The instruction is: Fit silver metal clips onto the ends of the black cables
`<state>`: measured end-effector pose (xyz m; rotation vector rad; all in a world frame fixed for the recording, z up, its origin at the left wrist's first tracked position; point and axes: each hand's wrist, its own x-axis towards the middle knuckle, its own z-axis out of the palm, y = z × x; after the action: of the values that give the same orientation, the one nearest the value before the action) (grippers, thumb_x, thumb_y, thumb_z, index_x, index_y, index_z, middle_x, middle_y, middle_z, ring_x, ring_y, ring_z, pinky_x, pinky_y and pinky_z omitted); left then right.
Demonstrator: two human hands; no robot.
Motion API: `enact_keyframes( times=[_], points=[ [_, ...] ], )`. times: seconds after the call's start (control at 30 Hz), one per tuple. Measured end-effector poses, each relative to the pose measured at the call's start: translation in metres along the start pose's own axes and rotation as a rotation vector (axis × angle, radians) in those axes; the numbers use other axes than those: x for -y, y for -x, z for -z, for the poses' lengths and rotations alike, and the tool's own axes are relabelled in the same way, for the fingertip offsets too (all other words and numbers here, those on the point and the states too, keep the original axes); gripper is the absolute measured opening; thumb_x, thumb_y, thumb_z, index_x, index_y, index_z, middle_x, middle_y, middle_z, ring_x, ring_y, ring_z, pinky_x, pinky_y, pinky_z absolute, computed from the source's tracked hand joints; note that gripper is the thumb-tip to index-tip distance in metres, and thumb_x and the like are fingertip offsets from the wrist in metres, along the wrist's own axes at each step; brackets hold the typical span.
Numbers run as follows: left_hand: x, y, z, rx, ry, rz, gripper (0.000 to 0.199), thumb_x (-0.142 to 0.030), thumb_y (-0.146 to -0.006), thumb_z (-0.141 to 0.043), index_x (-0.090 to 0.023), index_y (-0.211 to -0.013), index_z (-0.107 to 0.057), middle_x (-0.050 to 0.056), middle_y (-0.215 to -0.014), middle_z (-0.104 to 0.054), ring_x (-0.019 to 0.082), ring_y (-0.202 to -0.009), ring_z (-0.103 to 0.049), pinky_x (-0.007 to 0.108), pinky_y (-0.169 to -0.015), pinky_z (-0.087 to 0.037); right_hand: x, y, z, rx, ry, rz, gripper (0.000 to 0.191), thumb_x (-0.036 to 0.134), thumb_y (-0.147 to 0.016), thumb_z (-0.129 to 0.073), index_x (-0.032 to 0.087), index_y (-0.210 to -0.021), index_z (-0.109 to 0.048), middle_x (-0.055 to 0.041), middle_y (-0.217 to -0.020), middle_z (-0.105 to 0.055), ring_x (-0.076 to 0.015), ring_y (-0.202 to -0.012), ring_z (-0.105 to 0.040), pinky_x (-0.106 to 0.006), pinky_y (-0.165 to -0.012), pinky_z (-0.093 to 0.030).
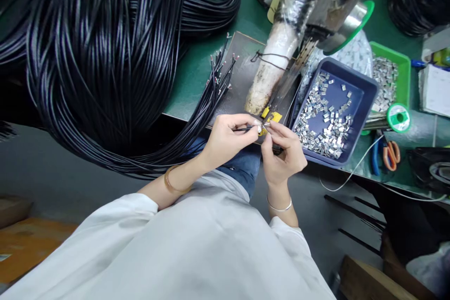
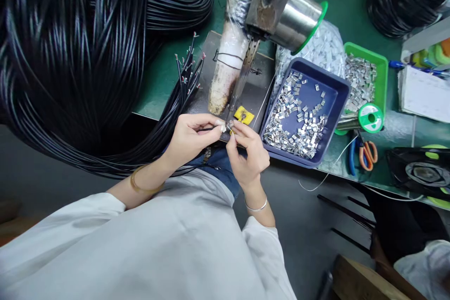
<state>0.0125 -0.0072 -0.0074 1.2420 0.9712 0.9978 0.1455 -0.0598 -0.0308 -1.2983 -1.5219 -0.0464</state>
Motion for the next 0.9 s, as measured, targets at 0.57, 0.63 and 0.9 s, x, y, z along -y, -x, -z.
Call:
enact_keyframes(
  times=[0.57, 0.63, 0.9],
  points=[
    [-0.004, -0.002, 0.003, 0.057, 0.122, 0.083, 0.006, -0.018, -0.070, -0.067, -0.012, -0.067, -0.068, -0.001, -0.063, -0.065, 0.007, -0.057, -0.055, 0.019, -0.059, -0.045, 0.004, 0.003, 0.005, 0.051, 0.037, 0.066, 0.021, 0.007, -0.082, -0.065, 0.024, -0.089, -0.055, -0.0022, -0.109, -0.075, -0.0133, -0.092, -0.076, -0.026, -0.079, -0.066],
    [-0.003, -0.002, 0.003, 0.073, 0.119, 0.084, 0.007, -0.018, -0.072, -0.067, -0.012, -0.068, -0.069, 0.000, -0.065, -0.066, 0.008, -0.059, -0.056, 0.020, -0.062, -0.046, 0.003, 0.005, 0.006, 0.053, 0.029, 0.065, 0.021, 0.007, -0.082, -0.065, 0.024, -0.090, -0.055, -0.0024, -0.108, -0.076, -0.0134, -0.092, -0.076, -0.026, -0.079, -0.066],
    [0.006, 0.023, 0.016, 0.389, -0.130, 0.038, 0.016, -0.024, -0.086, -0.062, -0.012, -0.082, -0.072, -0.010, -0.048, -0.035, 0.005, -0.045, -0.028, 0.020, -0.048, -0.023, -0.007, 0.008, 0.062, 0.277, 0.202, -0.204, 0.016, 0.039, -0.086, -0.064, 0.024, -0.089, -0.058, -0.0058, -0.104, -0.075, -0.0196, -0.091, -0.075, -0.035, -0.076, -0.064]
  ],
)
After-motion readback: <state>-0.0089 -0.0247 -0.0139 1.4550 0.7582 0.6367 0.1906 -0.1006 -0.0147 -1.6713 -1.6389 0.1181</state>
